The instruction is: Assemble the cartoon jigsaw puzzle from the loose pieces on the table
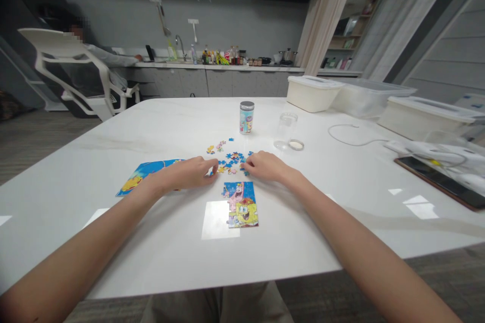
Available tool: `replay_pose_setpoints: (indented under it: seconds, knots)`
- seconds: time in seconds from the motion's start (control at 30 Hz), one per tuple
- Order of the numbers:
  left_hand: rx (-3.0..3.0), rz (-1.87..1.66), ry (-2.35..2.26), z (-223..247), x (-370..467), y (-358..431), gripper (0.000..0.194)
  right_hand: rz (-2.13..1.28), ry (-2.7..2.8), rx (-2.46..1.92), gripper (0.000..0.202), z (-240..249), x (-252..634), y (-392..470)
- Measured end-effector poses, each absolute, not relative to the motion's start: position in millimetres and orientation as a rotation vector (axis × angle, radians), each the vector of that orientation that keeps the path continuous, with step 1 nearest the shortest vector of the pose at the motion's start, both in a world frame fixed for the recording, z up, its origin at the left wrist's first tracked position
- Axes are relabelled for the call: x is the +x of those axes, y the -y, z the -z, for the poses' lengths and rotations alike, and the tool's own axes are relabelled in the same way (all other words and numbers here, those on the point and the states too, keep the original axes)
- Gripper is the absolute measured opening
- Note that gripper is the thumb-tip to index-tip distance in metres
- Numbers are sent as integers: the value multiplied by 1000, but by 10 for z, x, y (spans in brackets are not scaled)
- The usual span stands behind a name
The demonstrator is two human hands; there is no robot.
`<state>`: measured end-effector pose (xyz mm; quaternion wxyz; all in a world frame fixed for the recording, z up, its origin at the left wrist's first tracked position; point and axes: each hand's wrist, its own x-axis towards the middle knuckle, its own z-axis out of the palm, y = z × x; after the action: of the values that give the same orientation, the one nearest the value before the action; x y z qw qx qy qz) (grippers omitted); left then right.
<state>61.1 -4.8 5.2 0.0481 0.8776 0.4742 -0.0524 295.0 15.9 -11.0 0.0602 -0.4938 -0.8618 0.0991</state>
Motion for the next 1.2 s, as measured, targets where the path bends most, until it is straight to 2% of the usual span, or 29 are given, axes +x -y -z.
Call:
replay_pose_setpoints:
  seconds: [0.53,0.67,0.77,0.93,1.03,1.2]
  knots:
    - [2657,60,-1426,-17,609,51,29,-269,2655,-1524,43,89,2939,-141]
    - [2641,-72,-1394,-11,613,36,25,-268,2647,-1488,43,92,2934,-136]
    - [2386,-307,-1412,-36,671,33,24,-274,2635,-1424,41,82,2905,-114]
    - [1624,-619,-1326,-29,772,26,34,-431,2554,-1169,15,49,2812,-9]
    - [1452,-722,-1230,19,783,22,33,-469,2479,-1101,21,56,2755,48]
    - [1438,-688,-1211,55,784,40,32,-513,2330,-1069,17,103,2686,61]
